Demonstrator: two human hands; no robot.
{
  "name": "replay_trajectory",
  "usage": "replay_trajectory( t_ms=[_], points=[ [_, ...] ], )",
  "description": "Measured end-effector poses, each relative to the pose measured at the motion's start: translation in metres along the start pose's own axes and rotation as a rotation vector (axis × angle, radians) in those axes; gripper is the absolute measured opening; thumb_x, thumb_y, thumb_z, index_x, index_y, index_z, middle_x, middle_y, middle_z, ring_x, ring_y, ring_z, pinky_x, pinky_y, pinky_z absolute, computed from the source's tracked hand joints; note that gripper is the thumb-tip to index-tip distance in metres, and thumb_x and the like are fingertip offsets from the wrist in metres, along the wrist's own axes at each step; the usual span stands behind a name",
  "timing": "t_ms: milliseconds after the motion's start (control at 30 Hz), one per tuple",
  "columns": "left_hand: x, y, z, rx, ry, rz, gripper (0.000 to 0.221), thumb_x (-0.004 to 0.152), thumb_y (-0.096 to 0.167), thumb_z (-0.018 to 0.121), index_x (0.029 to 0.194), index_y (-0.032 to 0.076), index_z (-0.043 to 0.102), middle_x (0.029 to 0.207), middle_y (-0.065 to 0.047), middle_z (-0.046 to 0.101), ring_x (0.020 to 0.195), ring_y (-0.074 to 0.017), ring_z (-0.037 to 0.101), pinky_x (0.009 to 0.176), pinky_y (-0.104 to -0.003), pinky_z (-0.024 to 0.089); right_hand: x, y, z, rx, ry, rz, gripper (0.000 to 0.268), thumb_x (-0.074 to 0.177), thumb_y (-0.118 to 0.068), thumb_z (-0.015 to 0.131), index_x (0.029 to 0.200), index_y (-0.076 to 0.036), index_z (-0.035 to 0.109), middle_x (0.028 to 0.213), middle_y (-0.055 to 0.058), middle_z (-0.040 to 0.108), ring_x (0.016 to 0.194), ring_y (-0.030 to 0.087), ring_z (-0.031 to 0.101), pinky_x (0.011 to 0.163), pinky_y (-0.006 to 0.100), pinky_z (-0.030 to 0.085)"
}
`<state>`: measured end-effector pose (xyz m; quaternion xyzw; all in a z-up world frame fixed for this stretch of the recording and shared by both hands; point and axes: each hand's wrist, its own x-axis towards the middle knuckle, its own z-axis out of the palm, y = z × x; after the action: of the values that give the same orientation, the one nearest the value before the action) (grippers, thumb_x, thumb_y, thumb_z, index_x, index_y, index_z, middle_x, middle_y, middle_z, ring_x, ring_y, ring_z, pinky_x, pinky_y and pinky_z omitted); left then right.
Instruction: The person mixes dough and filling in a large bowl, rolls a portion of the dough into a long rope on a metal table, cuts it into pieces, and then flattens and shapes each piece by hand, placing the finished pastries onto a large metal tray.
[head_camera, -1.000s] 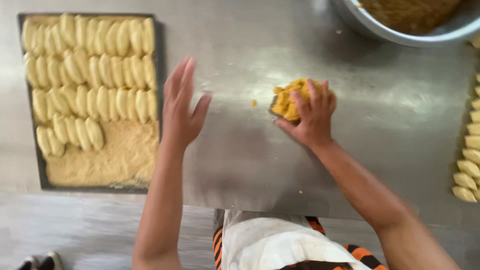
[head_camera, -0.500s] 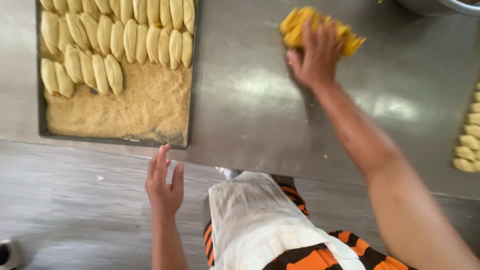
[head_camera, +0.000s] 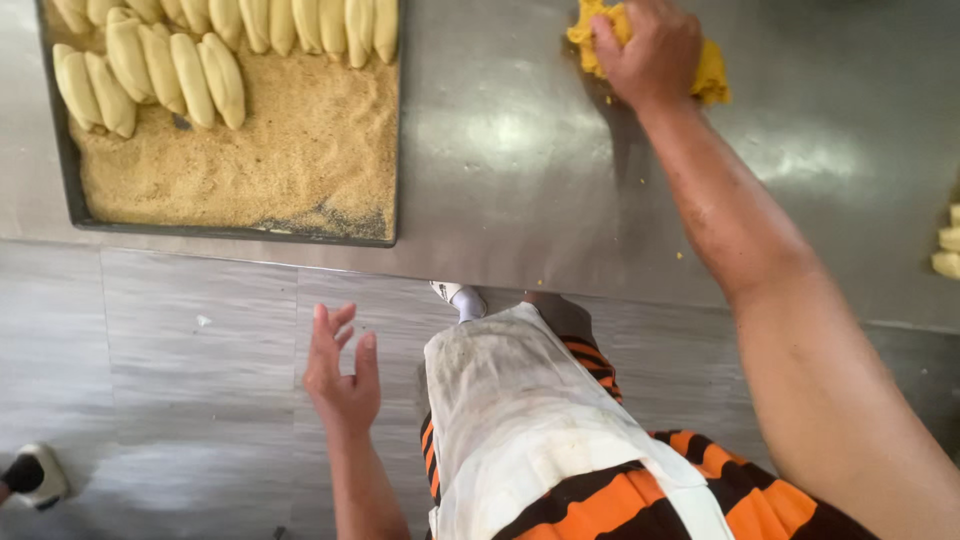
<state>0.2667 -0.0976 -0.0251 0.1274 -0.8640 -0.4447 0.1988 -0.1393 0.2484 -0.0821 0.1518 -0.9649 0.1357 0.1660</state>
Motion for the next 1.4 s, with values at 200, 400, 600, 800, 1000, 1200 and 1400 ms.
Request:
replay_trajectory(
  t_ms=[200, 400, 600, 800, 1000, 1200, 1400],
  points=[
    [0.009, -0.002, 0.006, -0.073, 0.068, 0.112, 0.063, 0.092, 0.002, 0.068, 0.151, 0.001, 0.045, 0.125, -0.019, 0.069, 0.108, -0.0293, 0.071, 0.088, -0.039, 0.059, -0.166, -0.075, -0.041, 0.04, 0.071, -0.24, 0.079, 0.099, -0.042, 0.06, 0.155, 0.006, 0.033, 0.162, 0.026, 0.032, 0.153, 0.047, 0.025, 0.123, 0.066, 0.01],
    [0.011, -0.012, 0.01, -0.265, 0.144, 0.073, 0.063, 0.095, -0.004, 0.061, 0.154, 0.003, 0.042, 0.123, -0.016, 0.071, 0.104, -0.0266, 0.074, 0.088, -0.037, 0.061, -0.112, -0.045, -0.014, -0.113, -0.054, -0.166, 0.064, 0.104, -0.041, 0.051, 0.158, -0.006, 0.042, 0.166, 0.02, 0.037, 0.156, 0.047, 0.026, 0.12, 0.075, 0.008],
    [0.023, 0.004, 0.055, -0.333, -0.037, 0.096, 0.076, 0.081, -0.015, 0.046, 0.155, 0.002, 0.04, 0.132, -0.018, 0.065, 0.108, -0.0256, 0.075, 0.092, -0.038, 0.06, 0.08, 0.009, 0.007, -0.027, -0.123, 0.119, 0.053, 0.121, -0.041, 0.034, 0.147, 0.0, 0.057, 0.152, 0.026, 0.056, 0.144, 0.052, 0.041, 0.12, 0.063, 0.024],
    [0.047, 0.065, 0.12, -0.258, -0.2, 0.347, 0.069, 0.087, -0.007, 0.058, 0.154, 0.001, 0.042, 0.142, -0.018, 0.06, 0.128, -0.0342, 0.063, 0.105, -0.044, 0.054, -0.017, -0.023, -0.001, -0.159, -0.1, -0.064, 0.081, 0.111, -0.053, 0.052, 0.169, -0.011, 0.015, 0.173, 0.023, 0.014, 0.159, 0.046, 0.01, 0.124, 0.069, 0.001],
    [0.123, 0.108, 0.241, 0.216, -0.346, 0.582, 0.071, 0.099, 0.039, 0.063, 0.156, 0.003, 0.04, 0.163, -0.019, 0.037, 0.154, -0.0374, 0.029, 0.122, -0.06, 0.023, -0.104, -0.015, -0.043, 0.039, 0.052, -0.066, 0.066, 0.104, -0.045, 0.054, 0.158, -0.007, 0.043, 0.167, 0.023, 0.03, 0.158, 0.043, 0.023, 0.122, 0.069, 0.007],
    [0.271, 0.119, 0.357, 0.681, -0.342, 0.516, 0.061, 0.101, 0.05, 0.055, 0.152, 0.015, 0.049, 0.159, -0.012, 0.041, 0.152, -0.0334, 0.029, 0.121, -0.066, 0.017, 0.036, 0.068, -0.025, 0.022, -0.16, -0.026, 0.057, 0.108, -0.048, 0.045, 0.151, -0.011, 0.054, 0.162, 0.018, 0.038, 0.149, 0.046, 0.03, 0.118, 0.069, 0.017],
    [0.355, 0.144, 0.385, 0.708, -0.428, 0.576, 0.048, 0.108, 0.037, 0.047, 0.147, 0.011, 0.058, 0.157, -0.017, 0.045, 0.144, -0.04, 0.037, 0.113, -0.062, 0.028, 0.086, 0.078, -0.015, 0.116, -0.245, -0.005, 0.066, 0.108, -0.052, 0.041, 0.153, -0.004, 0.044, 0.164, 0.017, 0.032, 0.152, 0.044, 0.024, 0.119, 0.066, 0.017]
  ],
)
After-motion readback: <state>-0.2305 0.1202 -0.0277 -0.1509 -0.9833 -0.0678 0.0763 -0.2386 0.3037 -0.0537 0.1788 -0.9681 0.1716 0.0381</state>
